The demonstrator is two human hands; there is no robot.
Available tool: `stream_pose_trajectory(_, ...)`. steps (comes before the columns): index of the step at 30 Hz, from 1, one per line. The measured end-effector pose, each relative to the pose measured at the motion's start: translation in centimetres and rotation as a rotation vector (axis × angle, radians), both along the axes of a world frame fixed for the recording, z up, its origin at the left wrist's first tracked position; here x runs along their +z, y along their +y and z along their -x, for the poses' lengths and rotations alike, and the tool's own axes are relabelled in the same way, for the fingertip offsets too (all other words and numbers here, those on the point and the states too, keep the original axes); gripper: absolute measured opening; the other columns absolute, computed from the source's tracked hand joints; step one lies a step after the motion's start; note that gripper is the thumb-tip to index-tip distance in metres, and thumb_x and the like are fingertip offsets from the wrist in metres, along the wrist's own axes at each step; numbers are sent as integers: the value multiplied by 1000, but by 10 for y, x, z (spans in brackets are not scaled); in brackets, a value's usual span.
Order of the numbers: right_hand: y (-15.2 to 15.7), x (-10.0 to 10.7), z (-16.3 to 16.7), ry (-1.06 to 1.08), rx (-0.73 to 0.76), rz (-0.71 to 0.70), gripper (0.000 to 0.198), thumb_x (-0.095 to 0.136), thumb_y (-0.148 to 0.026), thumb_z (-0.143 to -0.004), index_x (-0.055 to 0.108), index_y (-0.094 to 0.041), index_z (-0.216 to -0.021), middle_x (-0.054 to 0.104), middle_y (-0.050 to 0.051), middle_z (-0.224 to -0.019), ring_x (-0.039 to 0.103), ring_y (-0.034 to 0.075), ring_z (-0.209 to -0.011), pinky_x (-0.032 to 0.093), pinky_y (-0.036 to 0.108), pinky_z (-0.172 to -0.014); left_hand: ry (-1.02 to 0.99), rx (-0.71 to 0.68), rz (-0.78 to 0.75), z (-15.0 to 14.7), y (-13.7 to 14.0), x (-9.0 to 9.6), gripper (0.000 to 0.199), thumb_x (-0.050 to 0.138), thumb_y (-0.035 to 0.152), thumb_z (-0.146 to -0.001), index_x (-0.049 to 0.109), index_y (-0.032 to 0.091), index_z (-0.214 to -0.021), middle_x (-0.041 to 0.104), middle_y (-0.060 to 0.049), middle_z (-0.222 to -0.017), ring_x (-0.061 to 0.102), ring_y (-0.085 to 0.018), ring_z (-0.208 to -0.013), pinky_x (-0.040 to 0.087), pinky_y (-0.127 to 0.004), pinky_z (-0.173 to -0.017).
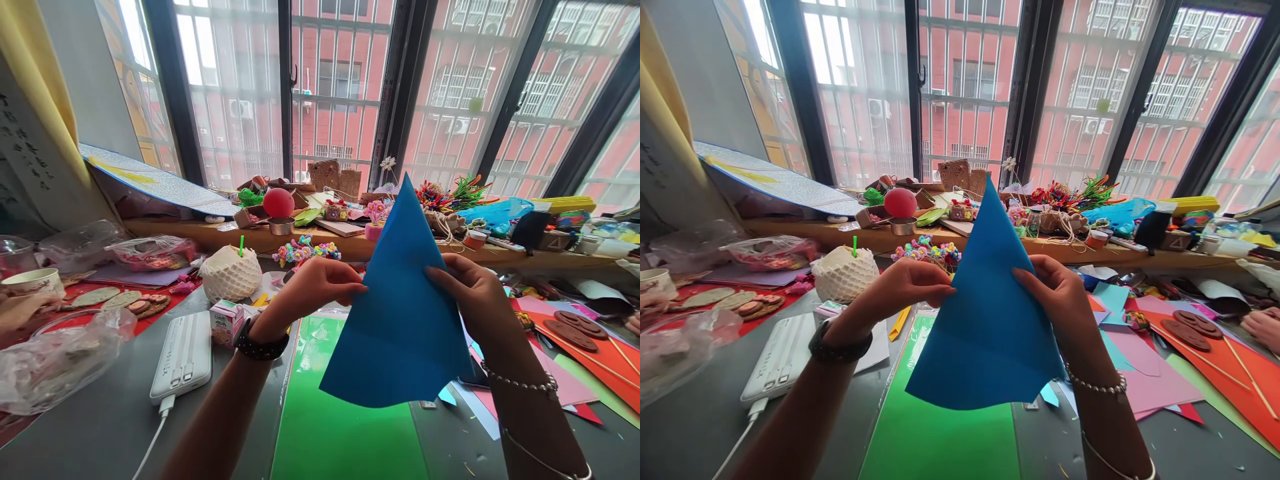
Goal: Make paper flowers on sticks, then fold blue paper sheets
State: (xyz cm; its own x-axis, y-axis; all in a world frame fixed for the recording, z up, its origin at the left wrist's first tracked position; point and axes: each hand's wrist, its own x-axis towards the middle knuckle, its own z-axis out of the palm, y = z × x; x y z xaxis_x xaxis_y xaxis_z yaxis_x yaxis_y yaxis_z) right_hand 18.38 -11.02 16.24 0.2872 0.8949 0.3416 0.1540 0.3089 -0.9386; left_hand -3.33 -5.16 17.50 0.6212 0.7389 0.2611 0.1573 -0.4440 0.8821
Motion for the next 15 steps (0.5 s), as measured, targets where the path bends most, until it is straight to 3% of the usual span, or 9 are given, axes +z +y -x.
stream_pose_trajectory(15,0,-1,0,69,24,21,30,71,-37,-58,62,-23,-83,67,0,-77,62,18,-66,52,25,-53,-11,-13,36,0,-1,1,20,65,30,-66,65,12,-73,60,-1,-58,55,-10,-55,45,-18,-54)
